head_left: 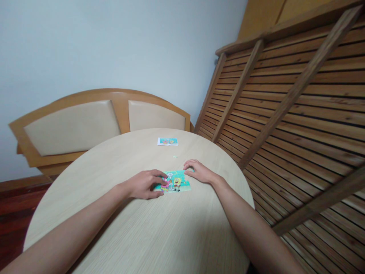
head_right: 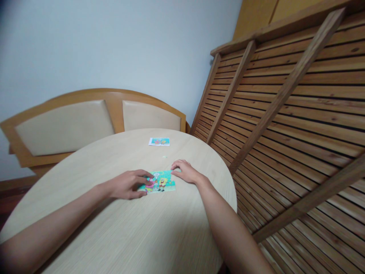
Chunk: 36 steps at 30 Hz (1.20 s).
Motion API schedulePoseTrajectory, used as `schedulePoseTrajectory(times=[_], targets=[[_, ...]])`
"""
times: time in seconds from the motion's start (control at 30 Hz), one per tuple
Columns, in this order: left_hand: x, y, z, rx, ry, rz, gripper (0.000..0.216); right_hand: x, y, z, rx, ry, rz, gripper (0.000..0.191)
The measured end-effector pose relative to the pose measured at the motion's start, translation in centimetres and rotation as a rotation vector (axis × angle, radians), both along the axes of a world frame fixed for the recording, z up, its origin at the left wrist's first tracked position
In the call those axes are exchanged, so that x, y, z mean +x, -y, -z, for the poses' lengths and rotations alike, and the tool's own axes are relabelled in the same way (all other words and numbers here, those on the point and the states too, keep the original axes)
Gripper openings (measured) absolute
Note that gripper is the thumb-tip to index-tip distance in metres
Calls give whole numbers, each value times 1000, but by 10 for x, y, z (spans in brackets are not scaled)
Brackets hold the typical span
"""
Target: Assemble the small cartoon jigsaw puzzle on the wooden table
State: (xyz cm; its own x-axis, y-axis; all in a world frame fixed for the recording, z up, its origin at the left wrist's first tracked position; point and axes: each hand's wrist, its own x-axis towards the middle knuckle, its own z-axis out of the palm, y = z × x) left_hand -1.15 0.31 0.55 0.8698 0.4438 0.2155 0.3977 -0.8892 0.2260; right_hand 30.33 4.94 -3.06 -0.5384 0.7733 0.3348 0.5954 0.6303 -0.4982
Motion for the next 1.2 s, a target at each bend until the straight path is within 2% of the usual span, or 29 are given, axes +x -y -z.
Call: schedulePoseTrajectory(times=[0.17, 0.37, 0.53, 0.93, 1.1, 1.2], targets=[[0, 0, 0, 2, -8, -7, 37, -2, 3, -4, 9, 30, 19, 13], [0, 0, 1, 5, -1, -3, 37, -12, 10, -10, 25, 27, 109, 15], [1, 2, -2, 14, -17, -15, 37, -18, 9, -9, 13, 31, 156, 16], [2, 2, -2, 19, -24, -9, 36, -16, 5, -7, -25, 17, 176, 11], [3, 3, -1, 13, -12, -14, 38, -16, 6, -9, 14, -24, 170, 9], [4, 3, 0, 7, -8, -15, 38, -6, 3, -10, 50, -99, 229, 13]])
